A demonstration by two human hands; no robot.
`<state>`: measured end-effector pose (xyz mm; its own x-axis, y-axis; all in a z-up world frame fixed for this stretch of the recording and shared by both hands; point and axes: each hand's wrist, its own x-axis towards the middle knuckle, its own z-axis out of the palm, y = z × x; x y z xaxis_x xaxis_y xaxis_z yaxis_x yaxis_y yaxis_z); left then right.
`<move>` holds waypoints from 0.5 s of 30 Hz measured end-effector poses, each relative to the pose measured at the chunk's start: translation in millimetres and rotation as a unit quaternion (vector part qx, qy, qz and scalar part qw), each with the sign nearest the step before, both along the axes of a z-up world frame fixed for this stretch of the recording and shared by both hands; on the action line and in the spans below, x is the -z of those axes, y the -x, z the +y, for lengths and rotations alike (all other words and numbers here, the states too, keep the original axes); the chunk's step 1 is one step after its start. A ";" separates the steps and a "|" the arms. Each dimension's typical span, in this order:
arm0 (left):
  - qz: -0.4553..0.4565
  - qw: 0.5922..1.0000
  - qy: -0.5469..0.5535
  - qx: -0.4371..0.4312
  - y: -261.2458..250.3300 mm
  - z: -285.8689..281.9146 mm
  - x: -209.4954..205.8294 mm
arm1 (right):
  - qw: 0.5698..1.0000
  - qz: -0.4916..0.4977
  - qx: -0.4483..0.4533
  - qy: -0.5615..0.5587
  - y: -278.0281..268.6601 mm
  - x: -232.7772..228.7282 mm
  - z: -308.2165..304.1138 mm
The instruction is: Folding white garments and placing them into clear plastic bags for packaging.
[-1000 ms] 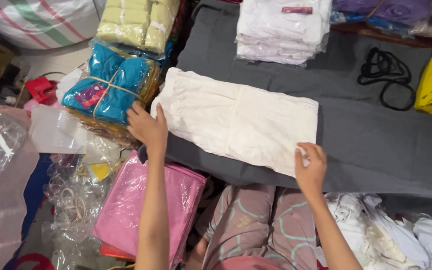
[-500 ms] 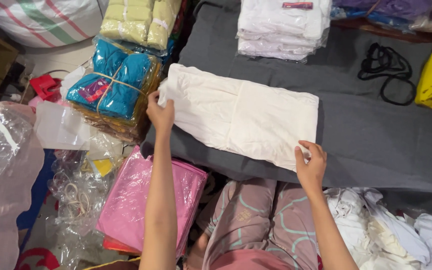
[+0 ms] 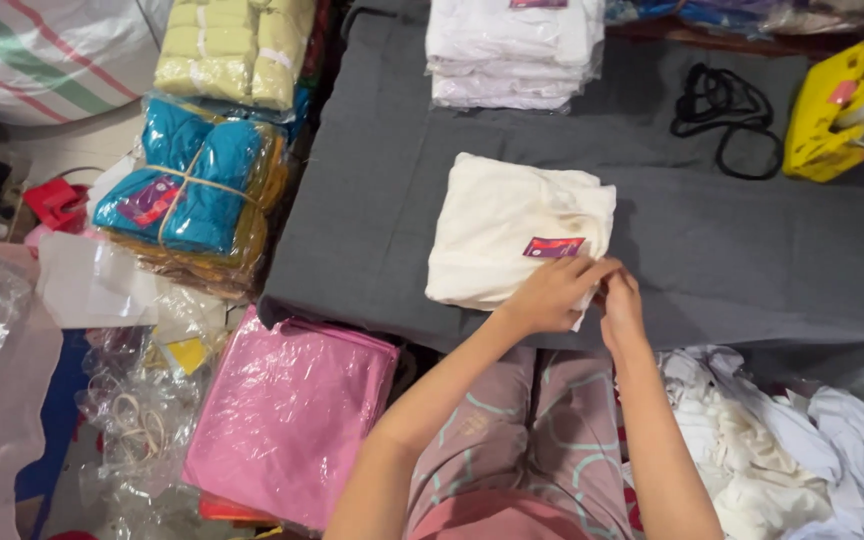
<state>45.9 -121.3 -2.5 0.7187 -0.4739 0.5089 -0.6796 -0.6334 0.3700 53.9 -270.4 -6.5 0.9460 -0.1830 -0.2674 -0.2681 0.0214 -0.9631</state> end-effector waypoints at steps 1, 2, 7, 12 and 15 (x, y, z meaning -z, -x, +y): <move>0.019 1.000 -0.018 -0.014 5.2 3.4 0.1 | 0.999 0.012 -0.008 -0.033 0.8 -13.3 0.1; 0.016 1.000 -0.016 -0.010 10.4 6.0 -5.7 | 0.999 0.010 -0.004 -0.031 -10.9 -5.1 -7.2; -0.074 0.988 -0.090 -0.106 48.0 8.3 -4.7 | 0.985 0.017 -0.086 0.147 -40.1 -6.2 2.4; -0.089 0.984 -0.041 -0.149 62.9 -1.9 -2.5 | 0.923 0.004 -0.151 0.354 -62.9 -22.2 18.1; -0.083 0.981 -0.040 -0.171 65.7 -7.8 4.5 | 0.928 -0.034 -0.095 0.359 -80.8 5.8 13.0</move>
